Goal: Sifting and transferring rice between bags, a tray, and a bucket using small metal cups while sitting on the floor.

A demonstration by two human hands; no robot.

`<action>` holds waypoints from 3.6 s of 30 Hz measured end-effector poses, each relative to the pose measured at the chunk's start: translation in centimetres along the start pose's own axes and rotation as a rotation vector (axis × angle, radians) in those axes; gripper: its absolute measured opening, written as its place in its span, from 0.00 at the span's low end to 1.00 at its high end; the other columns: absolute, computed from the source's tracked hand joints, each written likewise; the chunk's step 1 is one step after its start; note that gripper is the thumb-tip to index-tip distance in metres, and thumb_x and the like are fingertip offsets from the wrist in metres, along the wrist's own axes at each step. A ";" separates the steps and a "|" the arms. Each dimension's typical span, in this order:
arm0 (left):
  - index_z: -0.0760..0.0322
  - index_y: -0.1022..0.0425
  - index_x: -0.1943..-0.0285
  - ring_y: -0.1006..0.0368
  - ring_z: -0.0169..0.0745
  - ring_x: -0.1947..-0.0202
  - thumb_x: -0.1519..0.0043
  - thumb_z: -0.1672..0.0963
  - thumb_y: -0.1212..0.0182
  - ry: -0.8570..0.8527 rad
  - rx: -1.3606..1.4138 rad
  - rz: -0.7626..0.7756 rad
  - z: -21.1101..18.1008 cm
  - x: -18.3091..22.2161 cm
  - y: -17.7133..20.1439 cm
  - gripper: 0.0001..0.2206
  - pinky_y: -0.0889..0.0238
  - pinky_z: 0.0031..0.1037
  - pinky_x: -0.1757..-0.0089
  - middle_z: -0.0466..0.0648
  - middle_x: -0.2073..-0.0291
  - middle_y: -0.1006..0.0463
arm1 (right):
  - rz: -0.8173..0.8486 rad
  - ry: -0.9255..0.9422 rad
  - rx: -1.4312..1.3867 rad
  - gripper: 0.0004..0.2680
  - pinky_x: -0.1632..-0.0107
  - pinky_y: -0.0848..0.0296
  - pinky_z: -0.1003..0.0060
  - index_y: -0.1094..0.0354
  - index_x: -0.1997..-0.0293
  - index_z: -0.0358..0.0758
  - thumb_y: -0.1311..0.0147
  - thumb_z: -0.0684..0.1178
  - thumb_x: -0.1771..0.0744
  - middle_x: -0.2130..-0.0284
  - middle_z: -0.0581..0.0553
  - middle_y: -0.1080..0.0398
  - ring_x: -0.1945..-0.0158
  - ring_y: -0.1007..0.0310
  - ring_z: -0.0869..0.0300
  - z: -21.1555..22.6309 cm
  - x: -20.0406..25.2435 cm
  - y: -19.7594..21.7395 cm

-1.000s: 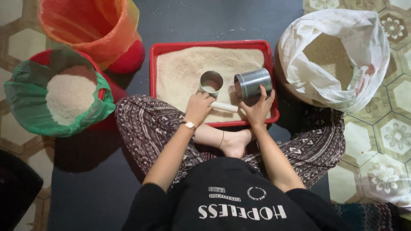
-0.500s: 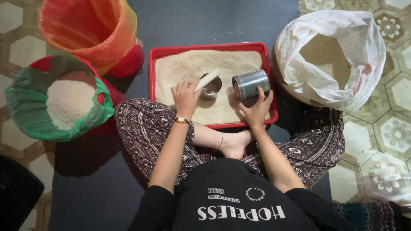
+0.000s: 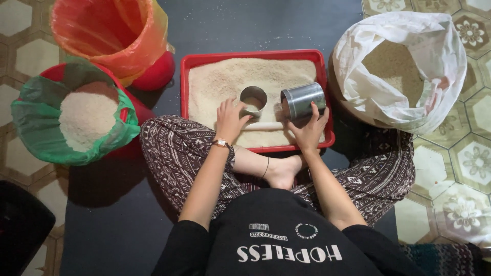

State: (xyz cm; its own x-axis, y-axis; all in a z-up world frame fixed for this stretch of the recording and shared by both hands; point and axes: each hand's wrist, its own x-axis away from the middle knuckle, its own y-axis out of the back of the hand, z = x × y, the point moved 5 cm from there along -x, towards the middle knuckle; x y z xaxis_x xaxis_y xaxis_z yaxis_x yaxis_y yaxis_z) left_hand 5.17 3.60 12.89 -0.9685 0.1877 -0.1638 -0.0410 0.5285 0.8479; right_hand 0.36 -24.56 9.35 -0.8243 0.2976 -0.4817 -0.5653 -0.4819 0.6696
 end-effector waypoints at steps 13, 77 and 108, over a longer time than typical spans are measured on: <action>0.62 0.37 0.62 0.26 0.59 0.56 0.53 0.52 0.16 0.100 0.504 -0.542 -1.2 2.7 9.5 0.26 0.36 0.40 0.50 0.57 0.63 0.28 | -0.002 -0.021 -0.049 0.39 0.36 0.43 0.31 0.46 0.30 0.50 0.24 0.56 0.46 0.35 0.21 0.54 0.33 0.45 0.27 0.0 0.1 0.1; 0.48 0.34 0.47 0.20 0.46 0.62 0.31 0.52 0.54 -0.046 -0.143 -0.109 2.4 -0.7 -9.9 0.08 0.32 0.39 0.57 0.44 0.66 0.19 | 0.384 0.066 0.289 0.38 0.45 0.41 0.36 0.47 0.31 0.57 0.28 0.64 0.47 0.38 0.17 0.52 0.41 0.43 0.24 5.6 -4.9 -6.2; 0.46 0.16 0.51 0.30 0.53 0.45 0.31 0.45 0.57 -0.049 -0.086 -0.092 0.4 -0.2 -6.6 0.20 0.59 0.50 0.34 0.59 0.52 0.21 | 0.138 0.371 0.013 0.36 0.35 0.46 0.35 0.40 0.35 0.47 0.23 0.47 0.48 0.31 0.30 0.60 0.33 0.51 0.31 17.5 -11.2 4.9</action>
State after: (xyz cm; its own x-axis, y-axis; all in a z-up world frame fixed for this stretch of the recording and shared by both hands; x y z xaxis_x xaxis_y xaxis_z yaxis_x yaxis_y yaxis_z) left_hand 5.72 0.39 7.16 -0.9467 0.1828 -0.2651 -0.1518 0.4726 0.8681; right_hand 6.27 -15.85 27.88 -0.8259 -0.0883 -0.5569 -0.4527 -0.4850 0.7482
